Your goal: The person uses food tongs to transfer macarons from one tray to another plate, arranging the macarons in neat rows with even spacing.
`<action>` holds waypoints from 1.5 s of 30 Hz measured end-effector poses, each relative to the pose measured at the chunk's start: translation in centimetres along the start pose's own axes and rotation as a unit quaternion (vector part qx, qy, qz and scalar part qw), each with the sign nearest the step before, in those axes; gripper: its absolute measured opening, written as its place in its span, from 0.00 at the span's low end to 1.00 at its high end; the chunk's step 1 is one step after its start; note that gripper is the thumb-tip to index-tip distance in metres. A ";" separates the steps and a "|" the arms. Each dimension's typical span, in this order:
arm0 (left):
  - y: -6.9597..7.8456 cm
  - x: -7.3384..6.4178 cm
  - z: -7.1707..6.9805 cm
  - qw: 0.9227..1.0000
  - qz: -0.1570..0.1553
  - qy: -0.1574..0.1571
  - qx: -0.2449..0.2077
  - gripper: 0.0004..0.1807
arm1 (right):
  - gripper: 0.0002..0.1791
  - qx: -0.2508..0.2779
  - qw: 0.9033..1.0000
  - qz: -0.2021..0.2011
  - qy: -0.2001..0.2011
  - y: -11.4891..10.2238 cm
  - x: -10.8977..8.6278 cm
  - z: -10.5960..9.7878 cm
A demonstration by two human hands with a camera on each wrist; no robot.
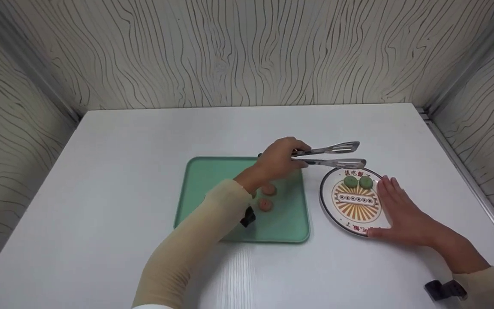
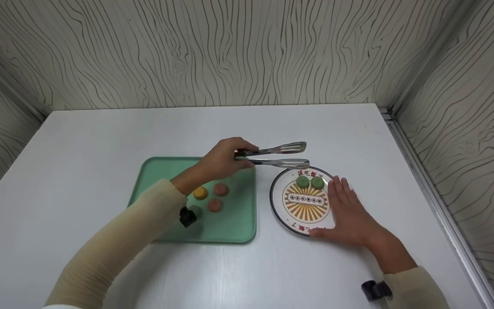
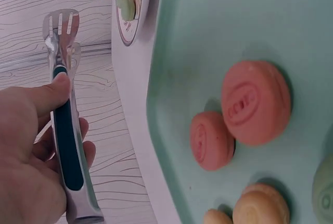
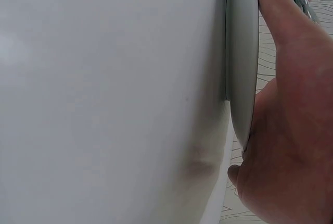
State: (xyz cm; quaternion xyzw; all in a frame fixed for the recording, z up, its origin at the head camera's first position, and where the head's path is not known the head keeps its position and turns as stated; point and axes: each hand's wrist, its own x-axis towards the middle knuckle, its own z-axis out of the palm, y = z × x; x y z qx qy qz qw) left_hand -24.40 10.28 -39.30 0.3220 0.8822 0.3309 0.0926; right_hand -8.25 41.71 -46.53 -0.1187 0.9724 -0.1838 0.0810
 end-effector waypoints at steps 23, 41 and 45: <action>-1.5 -1.8 -4.3 0.999 0.036 0.009 -0.039 0.20 | 0.72 -0.004 1.000 0.004 0.004 0.0 -0.1 -0.4; -4.8 -5.2 -7.4 0.995 0.067 0.036 -0.064 0.21 | 0.71 0.008 1.000 -0.003 -0.002 0.1 -0.1 -0.2; -5.6 -5.9 -7.8 0.994 0.068 0.047 -0.071 0.20 | 0.71 0.007 1.000 -0.003 -0.003 0.1 0.0 -0.2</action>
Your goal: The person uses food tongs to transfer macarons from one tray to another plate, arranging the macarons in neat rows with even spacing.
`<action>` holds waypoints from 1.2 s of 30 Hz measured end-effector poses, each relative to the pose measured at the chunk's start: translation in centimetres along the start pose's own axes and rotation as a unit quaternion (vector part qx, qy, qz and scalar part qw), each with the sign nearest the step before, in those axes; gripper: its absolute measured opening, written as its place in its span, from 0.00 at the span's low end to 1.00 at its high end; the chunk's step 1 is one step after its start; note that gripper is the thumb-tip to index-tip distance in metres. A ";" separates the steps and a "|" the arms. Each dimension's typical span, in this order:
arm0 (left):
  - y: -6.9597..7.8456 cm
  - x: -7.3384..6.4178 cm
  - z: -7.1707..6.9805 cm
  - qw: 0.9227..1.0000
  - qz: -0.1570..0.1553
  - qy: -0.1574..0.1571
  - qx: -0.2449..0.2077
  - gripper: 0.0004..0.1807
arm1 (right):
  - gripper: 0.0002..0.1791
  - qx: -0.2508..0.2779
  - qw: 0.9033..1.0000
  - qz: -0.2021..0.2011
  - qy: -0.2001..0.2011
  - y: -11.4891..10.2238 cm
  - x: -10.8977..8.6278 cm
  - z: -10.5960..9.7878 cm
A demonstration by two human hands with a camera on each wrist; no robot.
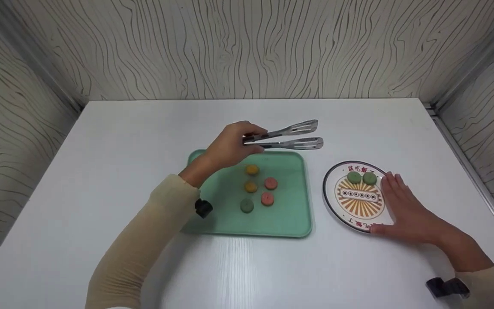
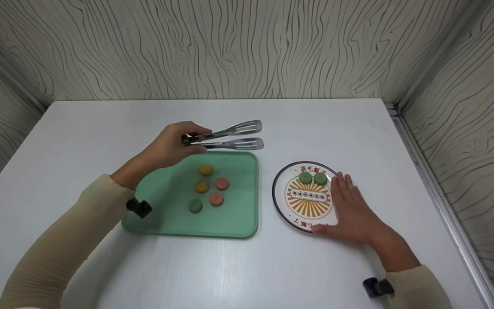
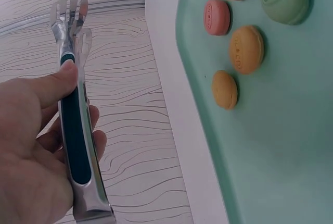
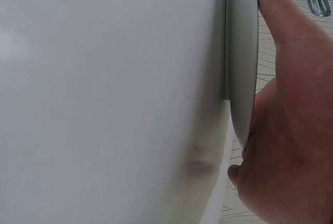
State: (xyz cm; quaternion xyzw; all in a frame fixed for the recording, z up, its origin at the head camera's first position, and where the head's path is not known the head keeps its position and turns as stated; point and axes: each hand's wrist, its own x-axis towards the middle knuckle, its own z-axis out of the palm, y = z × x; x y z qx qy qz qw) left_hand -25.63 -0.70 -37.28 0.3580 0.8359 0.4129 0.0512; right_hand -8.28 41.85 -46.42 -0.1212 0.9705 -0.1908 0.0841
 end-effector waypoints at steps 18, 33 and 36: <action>-1.7 -2.7 -1.8 0.999 -0.044 0.011 0.015 0.20 | 0.71 0.003 1.000 0.010 -0.009 -0.2 0.2 -0.2; -2.9 -4.8 -2.8 0.998 -0.049 0.023 0.012 0.20 | 0.72 -0.001 1.000 0.007 -0.006 0.1 0.2 -0.1; -3.0 -5.1 -3.0 0.998 -0.052 0.020 0.016 0.21 | 0.72 0.002 1.000 0.008 -0.008 0.0 0.1 -0.2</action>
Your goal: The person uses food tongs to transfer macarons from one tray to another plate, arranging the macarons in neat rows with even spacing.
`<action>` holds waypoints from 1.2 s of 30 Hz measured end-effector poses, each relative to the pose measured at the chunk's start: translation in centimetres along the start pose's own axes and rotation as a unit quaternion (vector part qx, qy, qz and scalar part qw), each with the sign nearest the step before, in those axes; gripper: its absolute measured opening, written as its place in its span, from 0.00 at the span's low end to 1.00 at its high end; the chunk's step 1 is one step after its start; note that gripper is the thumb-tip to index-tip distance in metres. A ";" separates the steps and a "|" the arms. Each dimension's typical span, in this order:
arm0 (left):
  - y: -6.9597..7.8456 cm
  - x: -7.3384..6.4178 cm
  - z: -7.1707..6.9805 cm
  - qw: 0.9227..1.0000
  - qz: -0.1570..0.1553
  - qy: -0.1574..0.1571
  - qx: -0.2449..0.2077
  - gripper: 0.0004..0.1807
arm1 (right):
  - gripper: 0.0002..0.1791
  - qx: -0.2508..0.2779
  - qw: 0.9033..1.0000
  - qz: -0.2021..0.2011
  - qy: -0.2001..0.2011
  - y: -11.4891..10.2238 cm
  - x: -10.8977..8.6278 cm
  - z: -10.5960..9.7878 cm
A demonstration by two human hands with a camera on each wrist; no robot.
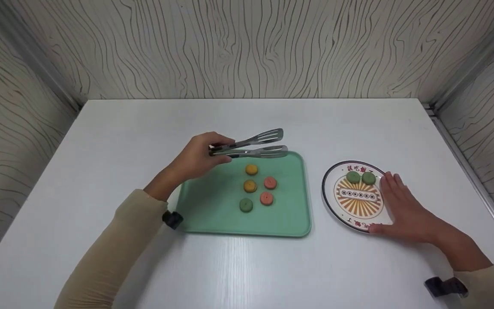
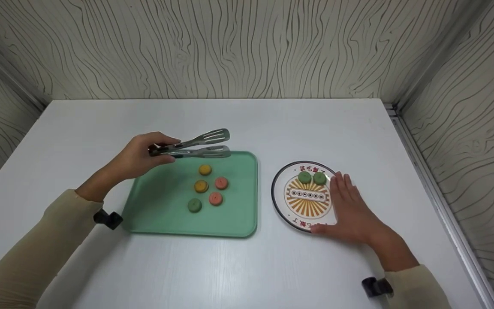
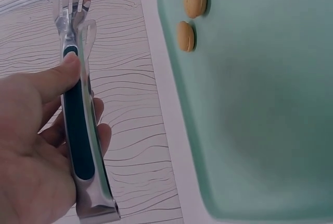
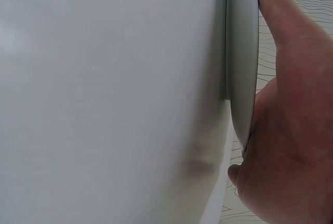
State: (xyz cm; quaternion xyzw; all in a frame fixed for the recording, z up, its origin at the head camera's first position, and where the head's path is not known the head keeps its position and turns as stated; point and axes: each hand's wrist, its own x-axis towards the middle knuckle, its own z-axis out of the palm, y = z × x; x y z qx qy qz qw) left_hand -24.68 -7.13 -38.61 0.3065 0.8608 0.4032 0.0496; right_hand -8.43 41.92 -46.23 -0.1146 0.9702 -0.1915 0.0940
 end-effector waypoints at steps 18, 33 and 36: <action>-2.5 -1.7 -0.7 0.999 -0.036 -0.004 -0.013 0.20 | 0.72 0.000 1.000 -0.007 0.001 -0.1 0.0 -0.1; -4.3 -1.7 -0.3 0.998 -0.055 -0.012 -0.007 0.20 | 0.72 -0.004 1.000 -0.001 0.000 0.0 -0.1 0.1; -4.8 -1.6 -0.3 0.998 -0.058 -0.014 -0.007 0.20 | 0.72 -0.008 1.000 -0.004 0.003 0.1 0.0 0.2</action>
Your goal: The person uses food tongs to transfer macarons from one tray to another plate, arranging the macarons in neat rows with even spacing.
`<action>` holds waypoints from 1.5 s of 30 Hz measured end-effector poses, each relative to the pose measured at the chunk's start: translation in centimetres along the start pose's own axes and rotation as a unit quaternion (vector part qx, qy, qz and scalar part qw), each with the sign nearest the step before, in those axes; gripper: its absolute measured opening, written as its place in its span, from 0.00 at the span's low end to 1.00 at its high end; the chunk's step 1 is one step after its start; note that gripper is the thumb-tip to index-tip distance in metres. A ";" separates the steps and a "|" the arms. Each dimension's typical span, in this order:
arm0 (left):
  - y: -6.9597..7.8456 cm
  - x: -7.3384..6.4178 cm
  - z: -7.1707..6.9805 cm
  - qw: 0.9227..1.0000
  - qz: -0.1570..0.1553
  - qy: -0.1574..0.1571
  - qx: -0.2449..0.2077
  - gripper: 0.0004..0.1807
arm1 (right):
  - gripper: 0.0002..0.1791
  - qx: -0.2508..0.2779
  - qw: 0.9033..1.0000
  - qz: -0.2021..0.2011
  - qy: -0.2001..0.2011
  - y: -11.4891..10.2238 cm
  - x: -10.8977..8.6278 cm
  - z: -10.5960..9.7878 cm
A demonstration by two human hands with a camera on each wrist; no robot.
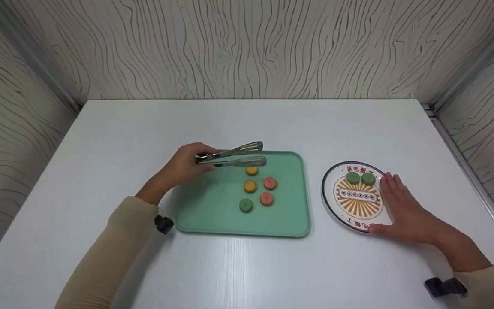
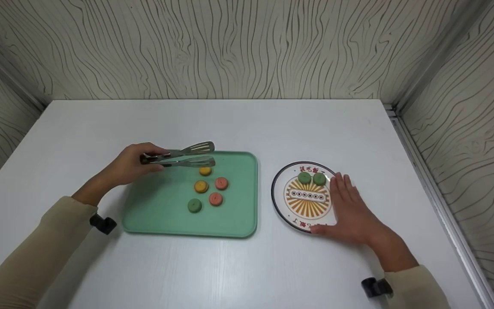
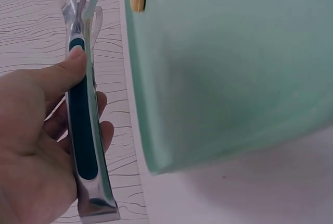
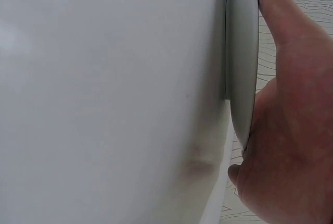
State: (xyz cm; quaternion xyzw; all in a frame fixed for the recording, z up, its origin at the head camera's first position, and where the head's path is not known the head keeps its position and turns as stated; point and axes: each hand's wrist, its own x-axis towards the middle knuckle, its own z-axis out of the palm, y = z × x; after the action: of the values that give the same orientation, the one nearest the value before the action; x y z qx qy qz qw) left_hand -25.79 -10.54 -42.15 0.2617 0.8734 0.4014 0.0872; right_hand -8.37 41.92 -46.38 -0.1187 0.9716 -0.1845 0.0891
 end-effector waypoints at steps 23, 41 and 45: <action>-1.7 0.3 0.9 0.999 -0.011 -0.023 0.023 0.18 | 0.71 0.003 1.000 -0.003 -0.008 -0.1 0.0 -0.3; -1.8 0.3 1.3 0.999 -0.010 -0.029 0.023 0.18 | 0.72 -0.001 1.000 -0.002 -0.006 -0.1 0.0 -0.2; -1.6 0.3 1.3 0.999 -0.021 -0.029 0.028 0.19 | 0.71 0.002 1.000 -0.004 -0.003 -0.1 0.0 -0.2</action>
State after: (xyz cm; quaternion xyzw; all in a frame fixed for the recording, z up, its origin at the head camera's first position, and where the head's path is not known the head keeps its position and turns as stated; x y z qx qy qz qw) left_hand -26.16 -10.39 -44.22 0.2574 0.8865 0.3674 0.1135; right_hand -8.39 41.92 -46.16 -0.1230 0.9705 -0.1861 0.0916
